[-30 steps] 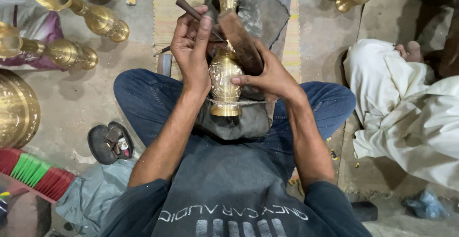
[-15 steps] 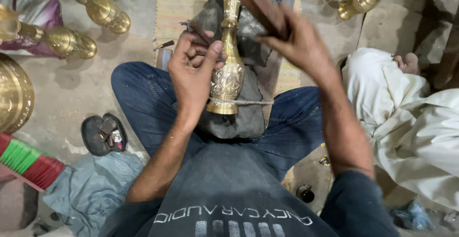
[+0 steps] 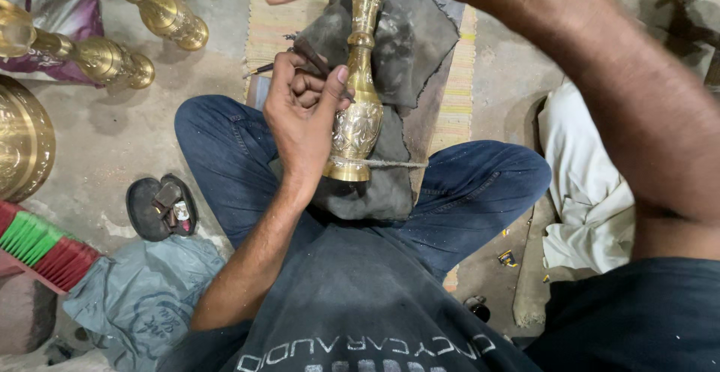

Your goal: The person sits cross-legged on the floor with a brass vase lashed to a sandbag on their lap. They hold a punch against the vase's engraved surface and strike it with a wooden mallet, repositioning the punch to work around the pattern, then rotate the vase to continue hammering other areas.

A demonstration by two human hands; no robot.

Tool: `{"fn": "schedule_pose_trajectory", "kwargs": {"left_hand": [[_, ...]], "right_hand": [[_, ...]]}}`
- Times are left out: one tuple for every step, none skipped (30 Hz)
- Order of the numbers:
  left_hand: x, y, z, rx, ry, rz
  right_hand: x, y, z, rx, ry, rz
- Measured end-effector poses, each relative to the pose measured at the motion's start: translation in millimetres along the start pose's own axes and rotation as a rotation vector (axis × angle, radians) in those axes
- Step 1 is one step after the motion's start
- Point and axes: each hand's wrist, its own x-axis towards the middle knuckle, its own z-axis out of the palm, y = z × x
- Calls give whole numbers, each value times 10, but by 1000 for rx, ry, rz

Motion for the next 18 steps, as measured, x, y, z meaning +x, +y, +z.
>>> {"fn": "schedule_pose_trajectory", "kwargs": {"left_hand": [[-12,2,0,16,-4,5],[-20,3,-2,22,-3,19],[-31,3,-4,27,0,35],[-32,1,-5,32,-3,51],[-34,-2,-4,26,0,37],[-32,-3,-11,22,7,25],[-27,-5,-13,18,21,15],[-26,-5,-17,9,20,7],[-25,-6,-19,-1,14,-5],[-20,-6,-21,-10,6,-12],[-19,-5,-22,8,4,-6],[-27,-1,-23,24,1,-4],[-29,3,-23,40,-3,3],[-21,5,-23,46,-10,18],[-17,10,-26,52,-15,31],[-15,15,-28,58,-15,42],[-10,20,-31,55,-12,23],[-2,26,-35,52,-14,4]], "right_hand": [[5,-14,-4,5,-1,5],[-2,-31,-6,7,-6,0],[-10,-34,-13,5,-5,-2],[-18,-38,-18,3,-5,0],[-32,-36,-26,3,-3,4],[-39,-37,-27,0,-4,1],[-44,-33,-30,1,-4,-4],[-52,-32,-33,6,-5,-3],[-56,-31,-32,12,-5,-1],[-59,-28,-34,13,-2,0],[-63,-29,-32,14,-2,-2],[-65,-27,-34,13,-3,-4],[-71,-30,-34,10,-1,-3],[-76,-28,-37,7,-1,-1],[-85,-32,-40,8,3,0],[-91,-31,-42,11,2,0],[-100,-34,-45,9,4,-2],[-104,-33,-47,8,1,1]]}}
